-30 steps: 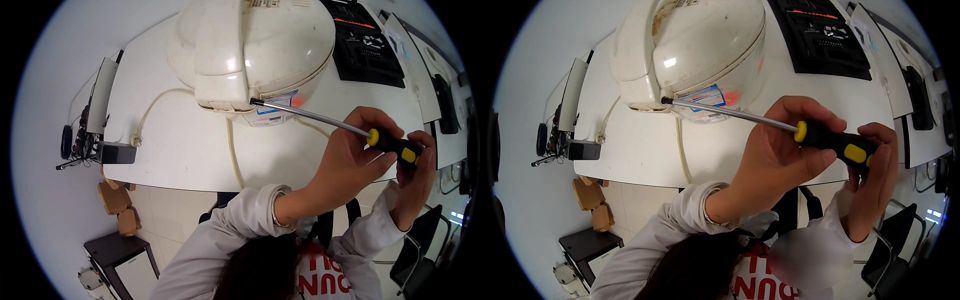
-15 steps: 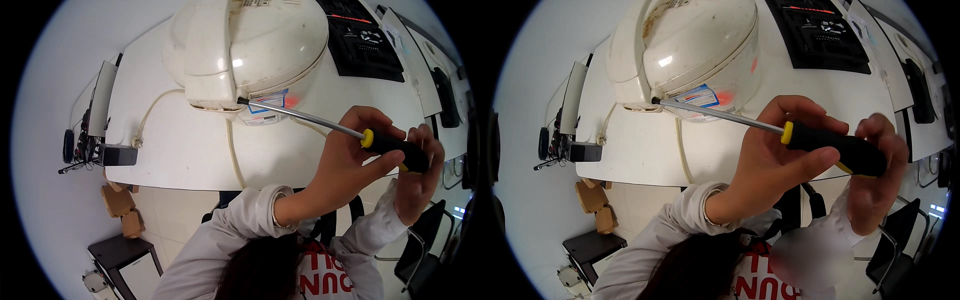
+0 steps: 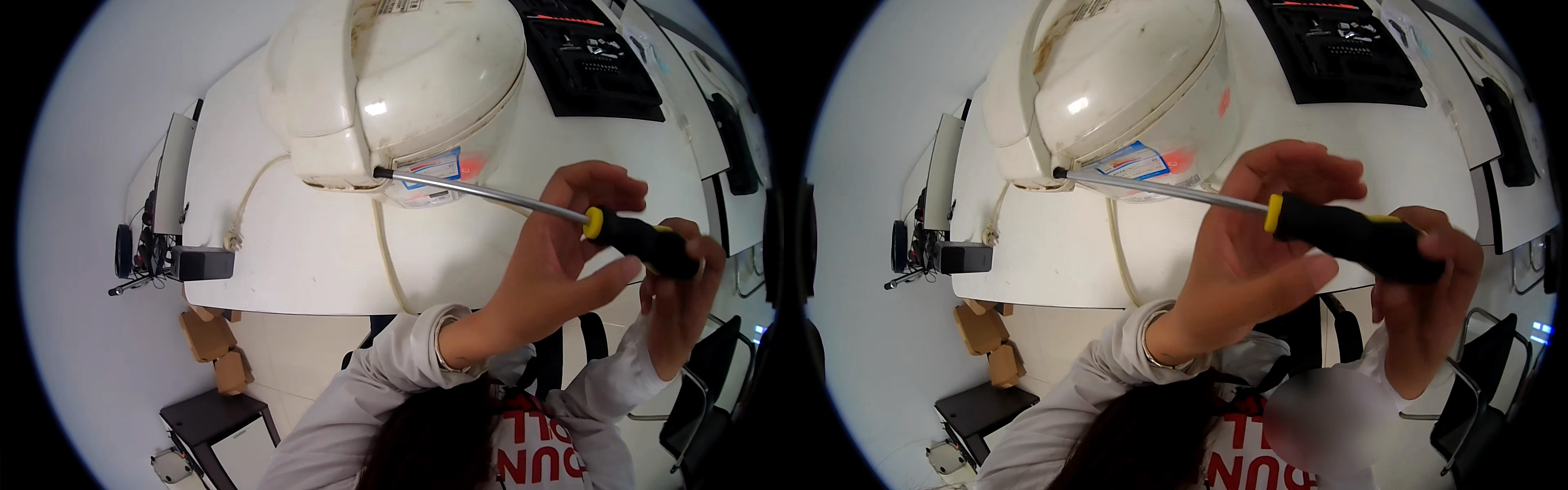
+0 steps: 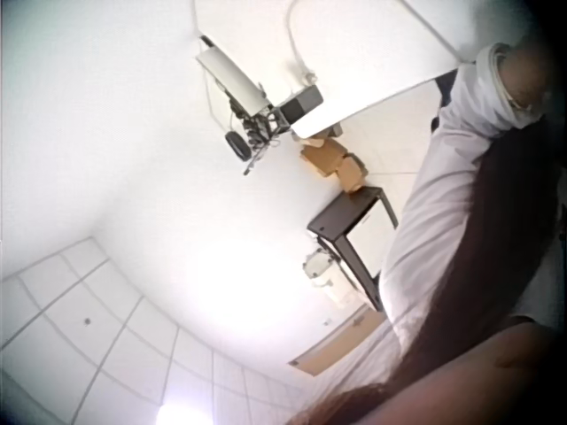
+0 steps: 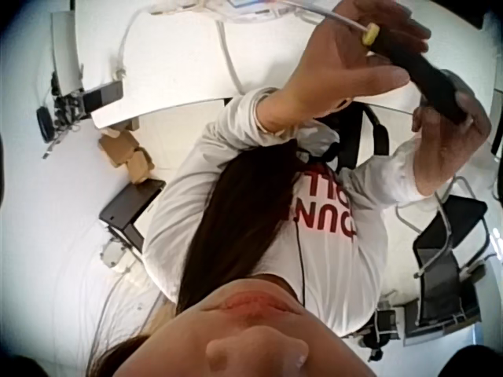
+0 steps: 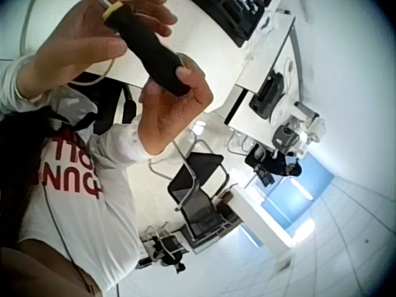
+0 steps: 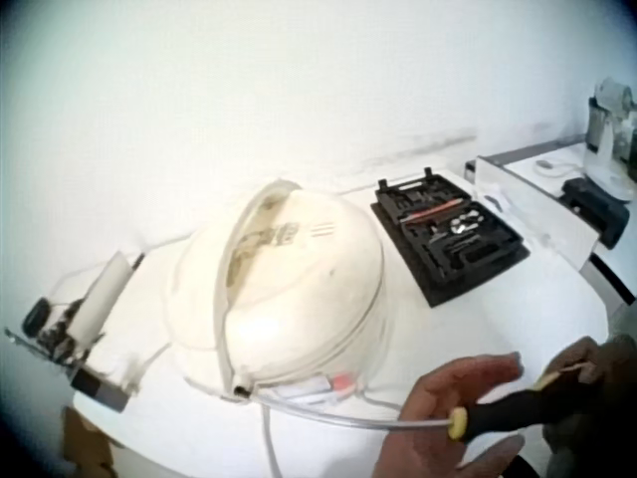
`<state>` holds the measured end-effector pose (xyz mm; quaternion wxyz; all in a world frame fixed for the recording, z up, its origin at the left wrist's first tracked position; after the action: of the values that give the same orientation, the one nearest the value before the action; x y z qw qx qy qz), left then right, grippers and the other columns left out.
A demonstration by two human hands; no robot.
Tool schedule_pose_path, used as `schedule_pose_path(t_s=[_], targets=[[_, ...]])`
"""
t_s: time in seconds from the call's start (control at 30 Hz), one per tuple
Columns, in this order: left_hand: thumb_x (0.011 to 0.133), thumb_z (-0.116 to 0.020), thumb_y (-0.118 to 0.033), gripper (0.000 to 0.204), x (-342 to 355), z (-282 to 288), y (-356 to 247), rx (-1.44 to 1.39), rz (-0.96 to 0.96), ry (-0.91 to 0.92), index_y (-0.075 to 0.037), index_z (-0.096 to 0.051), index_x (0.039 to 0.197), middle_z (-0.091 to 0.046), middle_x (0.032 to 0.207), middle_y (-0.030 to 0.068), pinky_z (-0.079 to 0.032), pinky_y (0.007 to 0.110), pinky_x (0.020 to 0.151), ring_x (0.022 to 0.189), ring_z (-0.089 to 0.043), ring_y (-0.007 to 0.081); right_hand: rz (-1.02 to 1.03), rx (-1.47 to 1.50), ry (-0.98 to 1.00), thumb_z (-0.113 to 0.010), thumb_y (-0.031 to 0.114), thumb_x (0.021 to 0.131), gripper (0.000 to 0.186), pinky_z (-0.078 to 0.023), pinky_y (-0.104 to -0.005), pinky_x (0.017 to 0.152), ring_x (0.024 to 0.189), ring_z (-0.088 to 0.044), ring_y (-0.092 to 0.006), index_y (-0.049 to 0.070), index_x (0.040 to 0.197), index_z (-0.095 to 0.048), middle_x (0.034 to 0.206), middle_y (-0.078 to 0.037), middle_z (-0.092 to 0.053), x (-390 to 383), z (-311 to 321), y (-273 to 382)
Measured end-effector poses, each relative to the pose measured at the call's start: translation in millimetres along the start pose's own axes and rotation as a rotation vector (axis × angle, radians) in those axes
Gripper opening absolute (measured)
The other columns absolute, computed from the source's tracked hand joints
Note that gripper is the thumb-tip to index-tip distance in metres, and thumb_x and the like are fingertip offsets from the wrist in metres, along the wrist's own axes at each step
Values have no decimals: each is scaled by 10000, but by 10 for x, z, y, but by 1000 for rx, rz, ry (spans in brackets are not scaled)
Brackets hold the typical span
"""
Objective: The person uses a screwdriver to loosen and remove screws from the side of a white rice cooker. They rotate the appliance to access different screw locations and continue unscrewing throughout the clip.
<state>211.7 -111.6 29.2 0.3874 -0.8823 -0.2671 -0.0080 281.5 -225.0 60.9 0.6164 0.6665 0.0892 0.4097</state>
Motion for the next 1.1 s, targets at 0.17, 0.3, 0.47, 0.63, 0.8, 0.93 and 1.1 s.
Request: schedule_pose_path(t_s=[0.17, 0.3, 0.47, 0.63, 0.8, 0.93, 1.1], targets=[[667, -741, -309, 699, -115, 9, 224, 42, 173, -8, -7, -364, 1172, -478, 998, 61, -408, 249, 786, 910, -501, 129, 133, -19, 36, -679, 87, 716, 300, -438, -166, 577, 782, -520, -136, 169, 848, -423, 1096, -183, -396, -86, -49, 74], [735, -646, -402, 469, -164, -12, 164, 286, 165, 55, 15, -482, 875, -484, 728, 15, -331, 202, 537, 631, -448, 54, 180, 13, 26, -712, 184, 692, 284, -392, -197, 550, 759, -452, -134, 211, 830, -466, 1144, -130, -379, -172, -90, 148], [785, -579, -359, 391, -191, -37, 116, 341, 237, 43, 21, -510, 726, -432, 538, -20, -277, 212, 429, 487, -379, 49, 412, 75, 59, -661, 381, 743, 275, -327, -216, 514, 687, -404, -126, 355, 977, -520, 1157, -56, -436, -259, -66, 121], [748, -585, -335, 385, -202, -40, 47, 399, 99, 99, 43, -510, 733, -475, 579, 14, -294, 215, 441, 494, -408, 71, 55, 121, -208, -529, 612, 758, 820, -400, -191, 491, 630, -489, -133, 86, 1309, -225, 1133, -177, -461, -213, -82, 38], [704, -600, -337, 434, -234, 22, 38, 355, 42, 139, 65, -503, 837, -504, 672, 49, -320, 210, 462, 529, -434, 85, -2, -156, -116, -404, 538, 852, 648, -397, -160, 492, 592, -500, -98, -1, 1191, -287, 912, -143, -484, -344, -62, 36], [718, -593, -407, 514, -302, 28, 93, 246, 123, 72, 66, -483, 887, -516, 725, 58, -354, 196, 483, 544, -455, 68, -15, -59, -99, -536, 346, 841, 347, -408, -185, 542, 666, -500, -110, 97, 1047, -408, 967, -153, -444, -316, -141, 141], [751, -559, -491, 563, -295, 18, 109, 203, 292, 67, 58, -493, 852, -522, 651, 38, -365, 188, 448, 496, -473, 54, 93, -285, -121, -705, 278, 713, 288, -427, -225, 611, 750, -507, -129, 258, 857, -457, 1030, -120, -436, -286, -172, 284]])
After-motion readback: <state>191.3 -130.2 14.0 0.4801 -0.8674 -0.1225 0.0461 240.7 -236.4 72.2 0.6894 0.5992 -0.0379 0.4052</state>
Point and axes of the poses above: each hand's wrist, its own x-axis towards the middle knuckle, its own z-axis out of the back of the hand, y = z × x, the point moved 10 cm from there along x, towards the middle knuckle
